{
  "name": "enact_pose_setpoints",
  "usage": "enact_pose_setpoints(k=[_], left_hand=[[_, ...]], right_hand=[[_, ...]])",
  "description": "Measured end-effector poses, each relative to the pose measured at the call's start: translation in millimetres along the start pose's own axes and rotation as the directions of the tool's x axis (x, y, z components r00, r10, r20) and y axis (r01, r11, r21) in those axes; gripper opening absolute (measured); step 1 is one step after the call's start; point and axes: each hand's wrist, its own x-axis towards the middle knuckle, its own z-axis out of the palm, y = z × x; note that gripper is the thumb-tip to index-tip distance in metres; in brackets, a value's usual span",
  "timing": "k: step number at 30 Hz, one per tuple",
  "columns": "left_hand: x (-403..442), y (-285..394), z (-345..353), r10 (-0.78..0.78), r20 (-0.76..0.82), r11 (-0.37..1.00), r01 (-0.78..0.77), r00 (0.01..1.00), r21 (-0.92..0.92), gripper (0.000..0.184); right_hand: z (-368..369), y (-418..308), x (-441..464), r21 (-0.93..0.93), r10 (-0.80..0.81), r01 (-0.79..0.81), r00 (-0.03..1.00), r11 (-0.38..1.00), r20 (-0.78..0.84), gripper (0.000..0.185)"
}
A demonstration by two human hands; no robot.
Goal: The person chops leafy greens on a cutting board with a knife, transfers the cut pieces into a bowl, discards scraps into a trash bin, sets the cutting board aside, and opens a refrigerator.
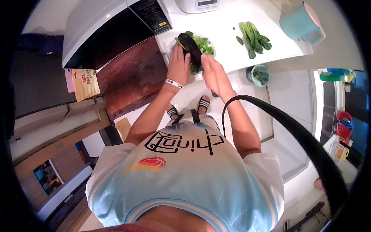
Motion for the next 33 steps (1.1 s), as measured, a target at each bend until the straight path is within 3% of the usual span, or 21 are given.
enact_pose_setpoints(k=[2,6,7,10,12,15,18,20,22,26,30,33], left_hand=[[1,1,1,-0.03,0.111,0.991,0.016,0.993,0.131,0.055],[15,6,-6,-0.05,0.144,0.947,0.001,0.988,0.321,0.052],[18,5,-10,-0.001,0.133,0.925,-0.05,0.991,0.378,0.047],[26,16,-38,0.119,0.056,0.916,-0.131,0.991,0.378,0.036],[33,25,-47,0.151,0.045,0.902,-0.156,0.988,0.402,0.03],[56,49,-50,0.236,0.008,0.939,-0.23,0.972,0.255,0.025],[88,80,-5,0.292,0.27,0.941,-0.326,0.918,0.091,0.025],[108,102,43,0.292,0.449,0.912,-0.388,0.844,0.137,0.028],[127,99,102,0.248,0.526,0.899,-0.396,0.813,0.188,0.031],[147,99,157,0.121,0.56,0.897,-0.332,0.82,0.292,0.029],[153,94,167,0.112,0.551,0.893,-0.327,0.827,0.309,0.02],[158,91,162,0.106,0.553,0.912,-0.302,0.826,0.277,0.019]], right_hand=[[-16,-7,-8,-0.017,0.003,-0.003,1.0,1.0,-0.022,0.041],[-46,-13,-17,-0.146,-0.154,0.142,0.985,0.979,-0.076,0.04],[-56,-16,-22,-0.104,-0.122,0.113,0.989,0.988,-0.083,0.04],[-80,-27,-44,0.042,-0.047,0.052,0.992,0.998,-0.116,0.039],[-100,-17,-49,0.098,-0.06,0.083,0.973,0.992,-0.223,0.039],[-134,1,-60,0.216,-0.016,0.121,0.902,0.969,-0.432,0.039],[-166,32,-69,0.287,0.019,0.166,0.837,0.944,-0.548,0.04],[-181,53,-82,0.321,0.038,0.188,0.809,0.928,-0.586,0.042],[-183,67,-95,0.355,0.102,0.176,0.761,0.918,-0.641,0.046],[-184,99,-136,0.381,0.139,0.199,0.705,0.903,-0.696,0.046],[-180,126,-152,0.469,0.28,0.17,0.613,0.867,-0.739,0.048],[-186,135,-158,0.481,0.284,0.155,0.64,0.863,-0.714,0.044]])
